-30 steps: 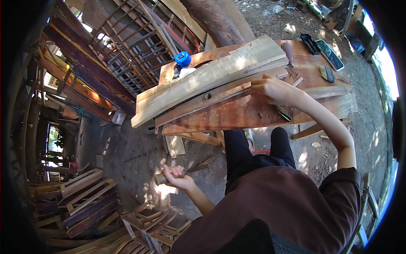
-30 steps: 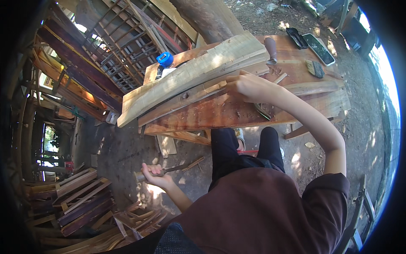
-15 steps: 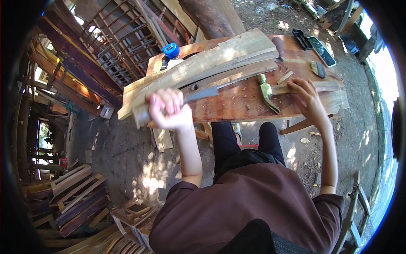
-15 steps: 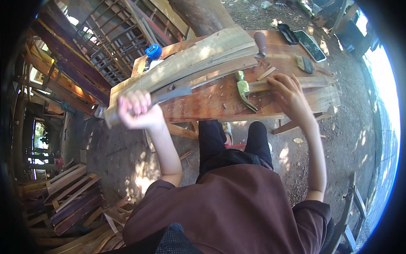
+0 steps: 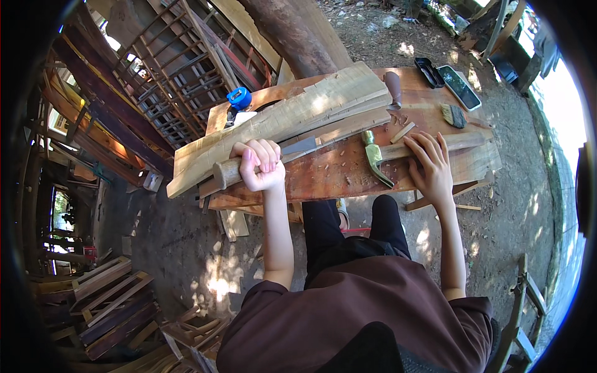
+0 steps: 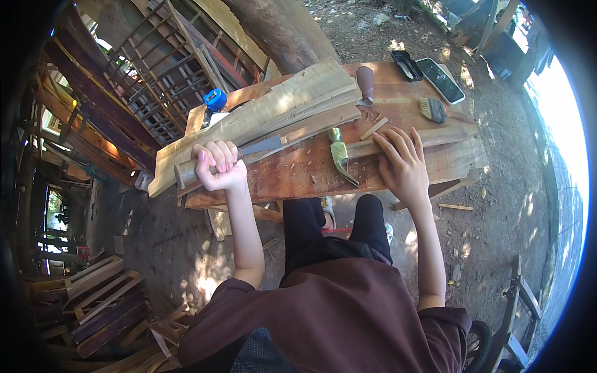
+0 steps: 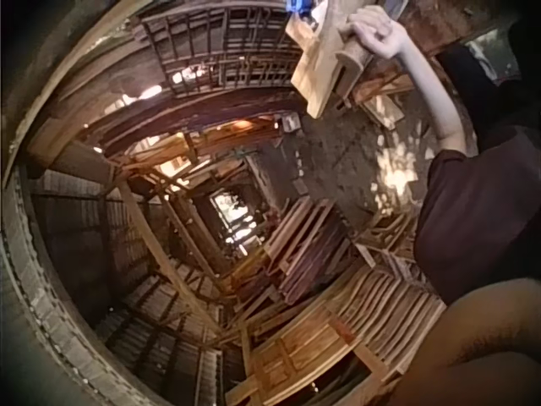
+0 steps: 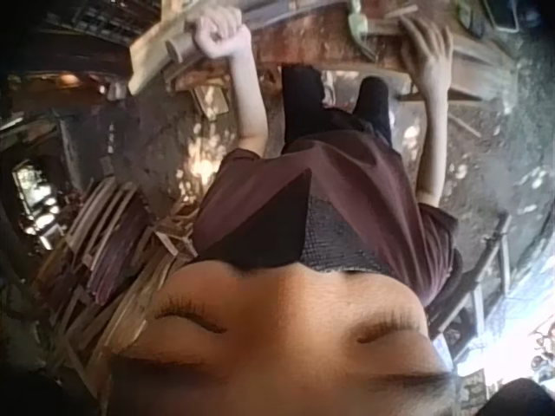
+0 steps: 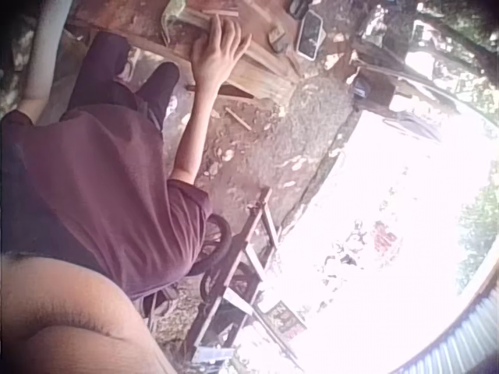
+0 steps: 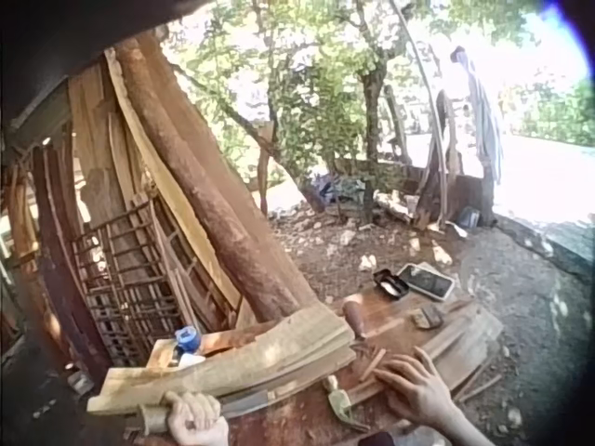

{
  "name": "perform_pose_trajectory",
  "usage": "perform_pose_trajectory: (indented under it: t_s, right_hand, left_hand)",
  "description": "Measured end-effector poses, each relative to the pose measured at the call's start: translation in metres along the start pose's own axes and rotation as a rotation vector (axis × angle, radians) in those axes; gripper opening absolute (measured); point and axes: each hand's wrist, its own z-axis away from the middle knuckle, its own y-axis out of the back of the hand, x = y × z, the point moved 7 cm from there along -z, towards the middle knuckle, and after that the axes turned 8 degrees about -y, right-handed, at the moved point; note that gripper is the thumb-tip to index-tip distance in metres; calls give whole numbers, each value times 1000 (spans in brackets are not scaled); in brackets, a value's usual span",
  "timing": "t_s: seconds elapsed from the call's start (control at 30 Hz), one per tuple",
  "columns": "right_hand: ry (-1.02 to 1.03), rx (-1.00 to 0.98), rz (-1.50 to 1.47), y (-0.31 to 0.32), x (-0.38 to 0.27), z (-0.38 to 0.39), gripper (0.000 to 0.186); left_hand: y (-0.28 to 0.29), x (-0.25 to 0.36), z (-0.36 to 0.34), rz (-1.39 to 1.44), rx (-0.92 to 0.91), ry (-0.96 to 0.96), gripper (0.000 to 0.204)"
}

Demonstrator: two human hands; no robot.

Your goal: The person carves and smooths a wooden piece using a chisel, a hammer, and sandpaper.

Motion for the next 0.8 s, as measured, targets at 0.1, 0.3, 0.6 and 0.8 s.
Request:
perform_pose_trajectory:
  t_s: [0.1,0.3,0.6,0.8]
  right_hand:
    - [-2,9,-3,-1,0,0,46]
    - [-7,4,8,0,-2,-1,47]
    - [-12,-4,31,-1,0,-1,46]
    - [-17,17,25,-2,3,1,45]
  left_hand:
    - [-3,-1,1,28,-12,-5,27]
    - [0,-1,3,50,46,8,26]
    - [-65,37,-20,-339,-183,29,28]
    - [-63,20,-31,-473,-211,11,30]
